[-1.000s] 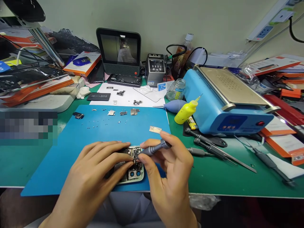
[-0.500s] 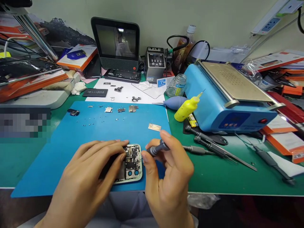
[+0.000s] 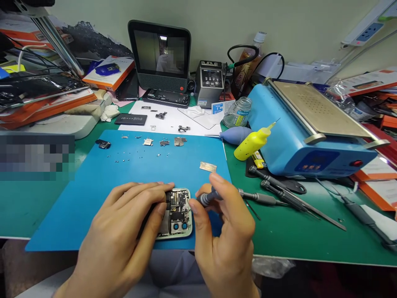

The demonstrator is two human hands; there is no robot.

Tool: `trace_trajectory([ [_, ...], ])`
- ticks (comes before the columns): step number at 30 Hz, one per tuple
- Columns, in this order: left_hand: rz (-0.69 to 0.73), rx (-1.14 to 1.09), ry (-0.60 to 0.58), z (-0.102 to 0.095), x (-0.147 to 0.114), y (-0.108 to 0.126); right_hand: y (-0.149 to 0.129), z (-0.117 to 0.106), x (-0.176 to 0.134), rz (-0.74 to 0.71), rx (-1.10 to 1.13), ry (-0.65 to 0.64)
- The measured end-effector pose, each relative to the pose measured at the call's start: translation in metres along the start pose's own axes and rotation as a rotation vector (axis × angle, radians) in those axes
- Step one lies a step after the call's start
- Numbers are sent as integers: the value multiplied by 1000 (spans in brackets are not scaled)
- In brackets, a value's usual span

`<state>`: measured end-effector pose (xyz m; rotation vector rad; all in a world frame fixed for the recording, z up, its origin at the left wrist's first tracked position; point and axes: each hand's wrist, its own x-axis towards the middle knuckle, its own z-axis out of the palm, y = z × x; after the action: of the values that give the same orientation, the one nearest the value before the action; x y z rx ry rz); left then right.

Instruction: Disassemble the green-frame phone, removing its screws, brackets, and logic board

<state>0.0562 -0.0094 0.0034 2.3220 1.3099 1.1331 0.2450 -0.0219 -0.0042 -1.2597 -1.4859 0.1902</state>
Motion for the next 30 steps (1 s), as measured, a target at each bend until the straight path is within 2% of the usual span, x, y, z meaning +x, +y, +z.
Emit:
trace_trajectory([
  [3, -4, 4, 6, 0, 0, 0, 2, -1, 1, -43, -48, -15],
  [7, 9, 8, 4, 0, 0, 0, 4, -4, 1, -173, -88, -44],
  [10, 13, 10, 2, 0, 0, -1, 7, -7, -2, -195, -54, -93],
  [12, 12, 9, 0, 0, 0, -1, 8, -8, -3, -188, -10, -123],
  [16, 8, 5, 6, 0, 1, -1, 9, -7, -1, -172, -14, -76],
  [20, 7, 1, 12, 1, 1, 1, 5, -4, 1, -146, 0, -100],
  [25, 2, 29, 28, 5, 1, 1, -4, -2, 1, -23, -20, -22],
  [30, 36, 72, 38, 8, 1, -3, -1, -2, 1, 16, 16, 11],
])
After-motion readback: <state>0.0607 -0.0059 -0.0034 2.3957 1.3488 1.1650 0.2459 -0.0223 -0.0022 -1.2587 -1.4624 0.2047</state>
